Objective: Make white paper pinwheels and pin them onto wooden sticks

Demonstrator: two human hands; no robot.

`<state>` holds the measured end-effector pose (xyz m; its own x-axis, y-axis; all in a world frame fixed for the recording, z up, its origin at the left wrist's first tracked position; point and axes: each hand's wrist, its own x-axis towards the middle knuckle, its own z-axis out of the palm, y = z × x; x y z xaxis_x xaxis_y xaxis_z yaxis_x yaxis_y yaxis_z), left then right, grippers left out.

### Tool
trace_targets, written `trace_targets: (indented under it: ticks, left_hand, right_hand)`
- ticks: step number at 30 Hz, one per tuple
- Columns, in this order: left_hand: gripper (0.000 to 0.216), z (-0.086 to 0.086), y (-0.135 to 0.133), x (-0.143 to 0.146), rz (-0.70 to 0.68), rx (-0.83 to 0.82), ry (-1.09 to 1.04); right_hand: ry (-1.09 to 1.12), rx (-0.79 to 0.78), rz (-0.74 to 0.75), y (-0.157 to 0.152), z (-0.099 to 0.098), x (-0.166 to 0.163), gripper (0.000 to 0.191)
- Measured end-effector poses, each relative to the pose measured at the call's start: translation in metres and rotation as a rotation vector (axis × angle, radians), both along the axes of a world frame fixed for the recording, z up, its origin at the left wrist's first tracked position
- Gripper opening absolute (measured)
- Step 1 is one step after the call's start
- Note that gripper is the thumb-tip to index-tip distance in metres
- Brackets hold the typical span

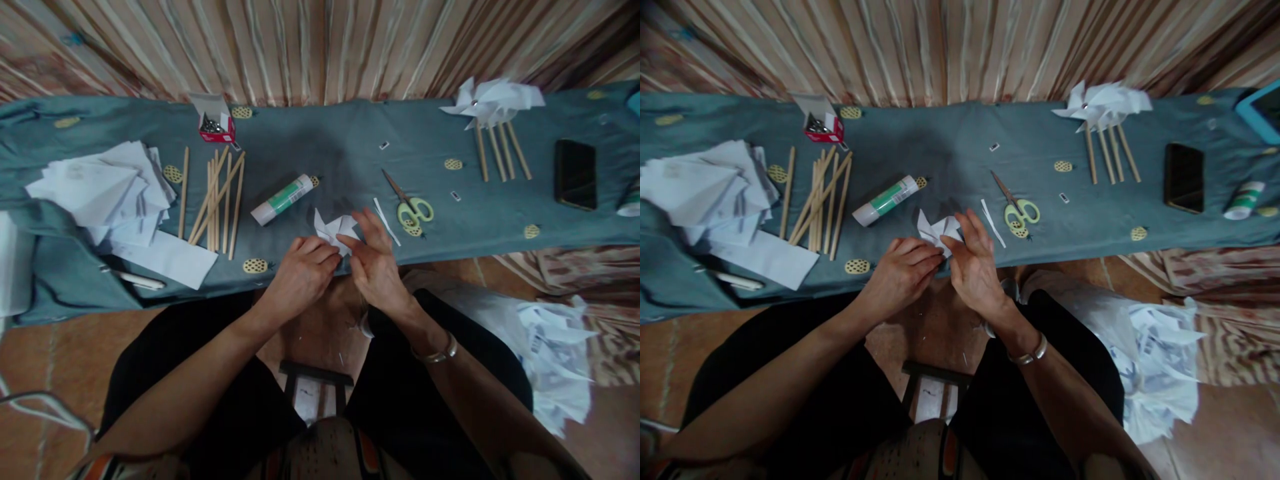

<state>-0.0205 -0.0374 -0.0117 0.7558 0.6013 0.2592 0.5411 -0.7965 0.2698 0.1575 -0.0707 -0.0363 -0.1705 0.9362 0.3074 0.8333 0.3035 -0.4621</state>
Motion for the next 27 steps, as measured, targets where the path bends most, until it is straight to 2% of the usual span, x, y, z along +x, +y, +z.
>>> trace_targets:
  ticks: [9,15,20,27]
  left_hand:
    - [0.018,0.0012,0.0001,-0.0002,-0.004,-0.020,0.032]
    - [0.018,-0.0001,0.0003,0.0004,-0.002,-0.017,0.016]
    - [0.018,0.0013,0.0004,0.0002,0.000,-0.013,0.015]
    - [0.017,0.0022,0.0002,0.0008,-0.004,-0.029,0.026]
  right_hand:
    - [-0.007,-0.008,-0.010,-0.0021,-0.0018,-0.0032,0.041]
    - [0.069,-0.010,-0.037,0.0003,-0.0071,-0.0010,0.040]
    - [0.126,-0.005,-0.042,0.0011,-0.0027,-0.0010,0.041]
    - [0.001,-0.027,0.015,0.0013,0.0024,-0.0077,0.042]
